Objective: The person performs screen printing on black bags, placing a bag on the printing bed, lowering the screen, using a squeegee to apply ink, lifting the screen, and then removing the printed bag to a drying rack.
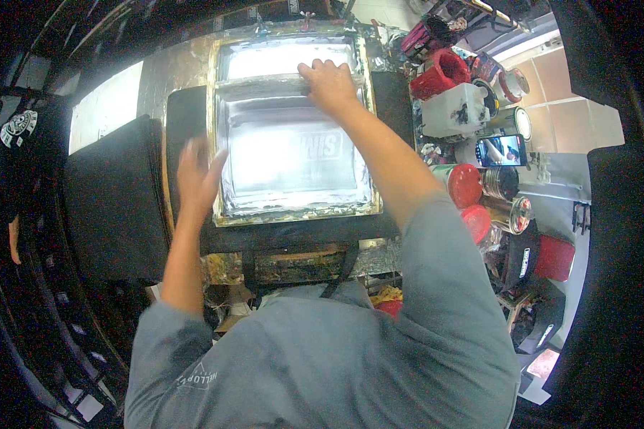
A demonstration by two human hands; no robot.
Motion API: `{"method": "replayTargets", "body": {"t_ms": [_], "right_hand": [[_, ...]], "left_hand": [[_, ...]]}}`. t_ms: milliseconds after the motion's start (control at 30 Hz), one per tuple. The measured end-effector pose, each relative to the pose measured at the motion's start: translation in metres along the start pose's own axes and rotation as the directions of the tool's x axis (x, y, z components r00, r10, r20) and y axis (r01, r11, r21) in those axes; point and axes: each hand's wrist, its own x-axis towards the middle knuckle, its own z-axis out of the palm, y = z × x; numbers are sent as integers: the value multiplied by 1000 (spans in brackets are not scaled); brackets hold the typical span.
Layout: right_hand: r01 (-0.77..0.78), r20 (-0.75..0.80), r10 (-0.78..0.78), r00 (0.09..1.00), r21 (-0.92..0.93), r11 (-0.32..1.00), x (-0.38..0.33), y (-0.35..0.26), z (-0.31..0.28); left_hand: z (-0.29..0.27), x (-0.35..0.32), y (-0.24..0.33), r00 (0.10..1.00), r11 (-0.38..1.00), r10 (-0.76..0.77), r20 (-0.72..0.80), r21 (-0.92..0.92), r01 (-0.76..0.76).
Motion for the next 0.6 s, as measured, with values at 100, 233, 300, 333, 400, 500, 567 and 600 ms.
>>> {"method": "replayTargets", "body": {"t_ms": [100, 233, 300, 333, 400, 500, 567, 600], "right_hand": [[-22, -31, 22, 999, 20, 1000, -9, -9, 16], [1, -6, -1, 1000, -17, 1000, -30, -19, 17], [7, -38, -9, 999, -49, 999, -52, -27, 20], [34, -79, -38, 996, -46, 998, -65, -33, 17], [46, -108, -47, 993, -18, 999, -91, -45, 15], [63, -118, -61, 991, 15, 998, -131, -62, 10], [77, -111, -73, 991, 26, 997, -158, -76, 2], [65, -81, -63, 995, 23, 998, -171, -82, 1]], "left_hand": [[45, 79, 6, 888, 808, 458, -48, 438, -393], [85, 93, -19, 952, 859, 207, 227, 424, -288], [83, 73, -18, 946, 840, 201, 253, 452, -299], [80, 58, -18, 943, 828, 279, 183, 452, -333], [73, 30, -15, 945, 839, 251, 207, 441, -319], [61, -15, -9, 940, 833, 264, 215, 440, -334], [52, -45, -8, 937, 843, 271, 219, 416, -341], [49, -59, -6, 937, 845, 263, 230, 413, -338]]}}
